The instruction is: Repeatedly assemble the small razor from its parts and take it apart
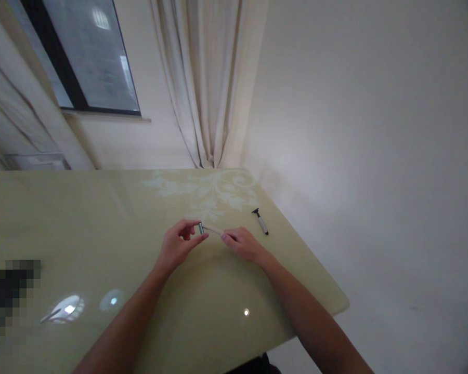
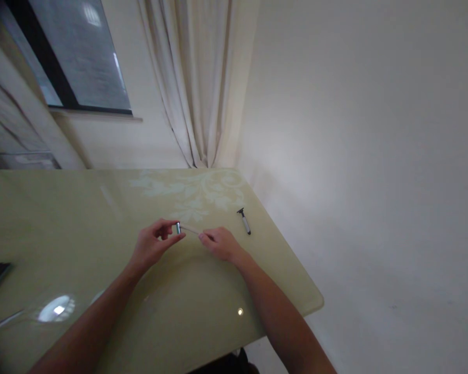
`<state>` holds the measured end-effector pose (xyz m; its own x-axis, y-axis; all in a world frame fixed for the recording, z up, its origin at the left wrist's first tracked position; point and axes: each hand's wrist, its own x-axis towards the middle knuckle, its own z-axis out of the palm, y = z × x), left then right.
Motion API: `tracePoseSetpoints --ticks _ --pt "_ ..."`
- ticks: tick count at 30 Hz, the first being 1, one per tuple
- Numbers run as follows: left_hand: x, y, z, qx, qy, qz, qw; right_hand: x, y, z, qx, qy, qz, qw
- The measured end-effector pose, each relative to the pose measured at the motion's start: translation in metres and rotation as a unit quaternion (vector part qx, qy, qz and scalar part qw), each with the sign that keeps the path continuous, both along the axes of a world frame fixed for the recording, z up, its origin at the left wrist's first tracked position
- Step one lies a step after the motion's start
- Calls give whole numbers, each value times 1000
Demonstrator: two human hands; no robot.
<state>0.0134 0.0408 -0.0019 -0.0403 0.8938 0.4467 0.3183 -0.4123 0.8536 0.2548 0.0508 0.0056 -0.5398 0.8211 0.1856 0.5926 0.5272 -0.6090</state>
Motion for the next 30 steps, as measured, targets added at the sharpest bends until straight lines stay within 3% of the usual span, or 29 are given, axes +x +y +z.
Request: tracePoseSetpoints --ticks 18,22,27,30 --pt "-1 1 -1 -9 1 3 1000 -2 0 0 2 -8 -21 1000" --pt "-2 1 -2 -7 0 0 1000 -2 0 0 -5 3 1 1000" --pt "-1 0 -1 -6 1 -1 1000 -3 0 0 -4 -10 -30 999" --pt "0 0 -1 -1 3 -7 1000 -4 0 -1 -9 6 -6 1000"
